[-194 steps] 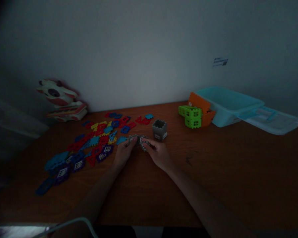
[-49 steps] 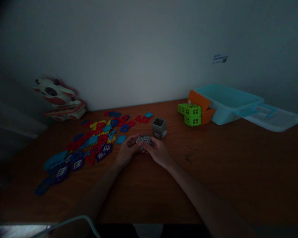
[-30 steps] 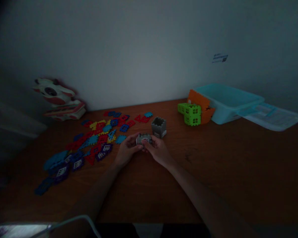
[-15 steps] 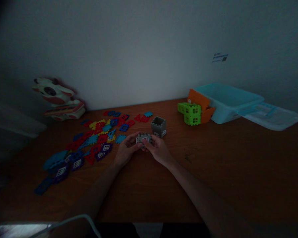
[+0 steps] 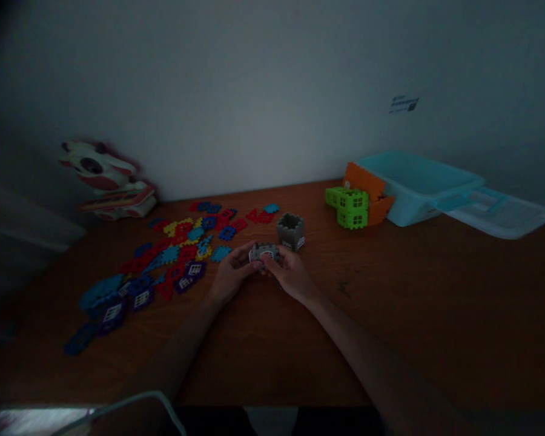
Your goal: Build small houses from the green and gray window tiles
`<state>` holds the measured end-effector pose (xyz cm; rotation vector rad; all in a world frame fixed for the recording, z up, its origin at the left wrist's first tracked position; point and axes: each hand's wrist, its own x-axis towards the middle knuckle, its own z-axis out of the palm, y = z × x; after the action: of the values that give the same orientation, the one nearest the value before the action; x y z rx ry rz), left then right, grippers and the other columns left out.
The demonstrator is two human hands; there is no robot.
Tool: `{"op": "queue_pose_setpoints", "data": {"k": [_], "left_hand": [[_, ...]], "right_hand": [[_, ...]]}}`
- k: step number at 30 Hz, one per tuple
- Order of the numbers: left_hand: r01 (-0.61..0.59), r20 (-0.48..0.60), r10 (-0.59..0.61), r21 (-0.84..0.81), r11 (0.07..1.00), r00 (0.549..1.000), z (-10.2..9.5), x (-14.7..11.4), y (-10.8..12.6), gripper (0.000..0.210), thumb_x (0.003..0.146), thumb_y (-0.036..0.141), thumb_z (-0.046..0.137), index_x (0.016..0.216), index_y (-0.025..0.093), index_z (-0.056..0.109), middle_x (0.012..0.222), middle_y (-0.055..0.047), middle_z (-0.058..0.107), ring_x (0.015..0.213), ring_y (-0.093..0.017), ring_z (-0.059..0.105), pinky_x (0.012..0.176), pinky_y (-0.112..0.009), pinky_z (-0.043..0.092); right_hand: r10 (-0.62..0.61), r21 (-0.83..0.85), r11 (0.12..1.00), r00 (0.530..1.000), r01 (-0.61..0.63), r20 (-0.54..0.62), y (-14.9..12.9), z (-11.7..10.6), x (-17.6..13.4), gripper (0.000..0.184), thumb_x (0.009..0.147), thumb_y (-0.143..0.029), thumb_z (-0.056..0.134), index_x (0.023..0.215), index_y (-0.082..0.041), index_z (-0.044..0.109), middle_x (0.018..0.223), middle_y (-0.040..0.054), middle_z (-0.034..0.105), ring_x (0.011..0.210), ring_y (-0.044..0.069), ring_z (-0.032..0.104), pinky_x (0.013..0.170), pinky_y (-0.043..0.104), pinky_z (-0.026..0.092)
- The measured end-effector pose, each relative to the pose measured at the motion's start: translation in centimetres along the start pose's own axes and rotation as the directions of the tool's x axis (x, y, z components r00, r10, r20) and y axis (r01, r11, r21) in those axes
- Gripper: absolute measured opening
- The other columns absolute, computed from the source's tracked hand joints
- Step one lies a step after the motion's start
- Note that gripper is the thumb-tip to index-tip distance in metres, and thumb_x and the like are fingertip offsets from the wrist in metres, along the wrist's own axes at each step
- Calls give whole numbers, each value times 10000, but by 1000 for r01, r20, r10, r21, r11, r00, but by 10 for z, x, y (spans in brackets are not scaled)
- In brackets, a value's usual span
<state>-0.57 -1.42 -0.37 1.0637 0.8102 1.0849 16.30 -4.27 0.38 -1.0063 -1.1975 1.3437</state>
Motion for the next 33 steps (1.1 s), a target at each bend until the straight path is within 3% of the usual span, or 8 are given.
{"op": "queue_pose_setpoints", "data": {"k": [9,14,24,33], "left_hand": [[-14,13,14,14,1000,1000,1,-2,3,609,602,240,917,1170,200,698,1195,-80,744,1054,-229,706,994,-403,531],[9,-19,-10,-45,999,1000,-2,-1,0,554,680,358,879,1181,205,700,1211,-93,733,1035,-232,708,888,-359,564],[-16,-29,14,-65,998,999,0,-1,1,536,631,335,910,1100,194,693,1116,-69,756,950,-193,714,836,-319,565],[-28,-38,26,-38,999,999,-1,-1,-1,497,680,360,879,1107,195,683,1146,-77,748,991,-212,712,856,-342,562]], "right_hand": [[-10,-38,999,1000,9,-6,-1,0,0,427,788,-585,725,982,-210,662,820,32,697,679,161,635,627,297,508],[-10,-26,1000,1000,10,2,-1,2,-1,410,792,-560,730,1000,-214,661,819,26,688,688,161,639,644,303,520],[2,13,1000,1000,-2,11,-2,2,-3,413,756,-535,769,1015,-224,682,904,29,707,723,155,644,692,311,556],[-57,-112,993,996,50,-62,-3,4,-5,352,799,-518,723,962,-209,679,822,26,677,702,168,627,655,308,522]]}}
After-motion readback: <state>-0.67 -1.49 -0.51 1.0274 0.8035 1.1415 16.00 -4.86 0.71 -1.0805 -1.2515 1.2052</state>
